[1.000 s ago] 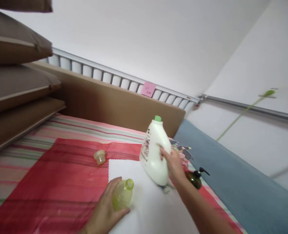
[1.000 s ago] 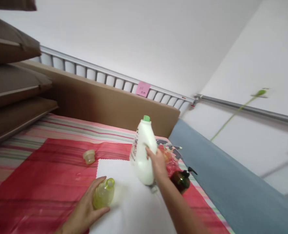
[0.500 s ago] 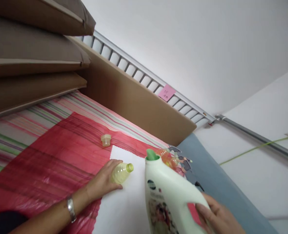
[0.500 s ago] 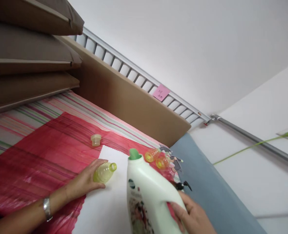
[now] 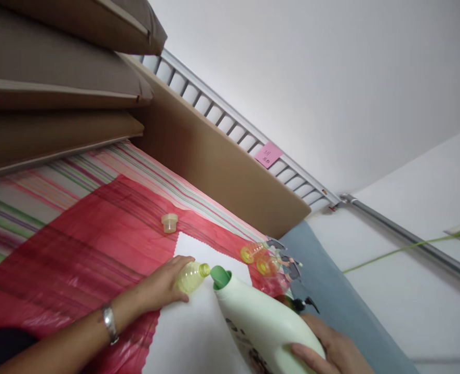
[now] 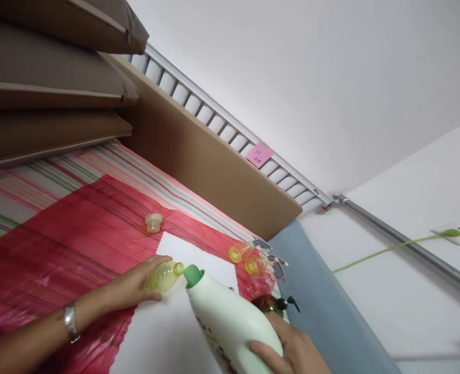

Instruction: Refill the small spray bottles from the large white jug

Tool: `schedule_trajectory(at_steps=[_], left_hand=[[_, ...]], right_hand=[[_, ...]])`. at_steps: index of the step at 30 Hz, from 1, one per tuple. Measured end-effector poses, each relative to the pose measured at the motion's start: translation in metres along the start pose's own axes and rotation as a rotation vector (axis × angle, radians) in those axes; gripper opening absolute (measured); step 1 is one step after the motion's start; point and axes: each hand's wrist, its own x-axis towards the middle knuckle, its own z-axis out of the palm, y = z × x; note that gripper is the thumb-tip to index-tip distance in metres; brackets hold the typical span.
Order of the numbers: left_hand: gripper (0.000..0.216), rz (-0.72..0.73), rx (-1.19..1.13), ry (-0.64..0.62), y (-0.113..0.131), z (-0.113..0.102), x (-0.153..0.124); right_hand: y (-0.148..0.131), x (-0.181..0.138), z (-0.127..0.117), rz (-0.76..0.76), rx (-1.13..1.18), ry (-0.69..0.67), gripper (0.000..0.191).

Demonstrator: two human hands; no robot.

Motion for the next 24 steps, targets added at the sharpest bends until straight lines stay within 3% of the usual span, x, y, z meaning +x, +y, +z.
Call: schedule_trajectory(at_steps=[24], left_hand=[[0.078,0.035,0.035,0.021,-0.002,0.006,-0.001]], right_hand=[[-0.012,0.001,-0.031,-0.064,-0.243,-0.062,0.032]])
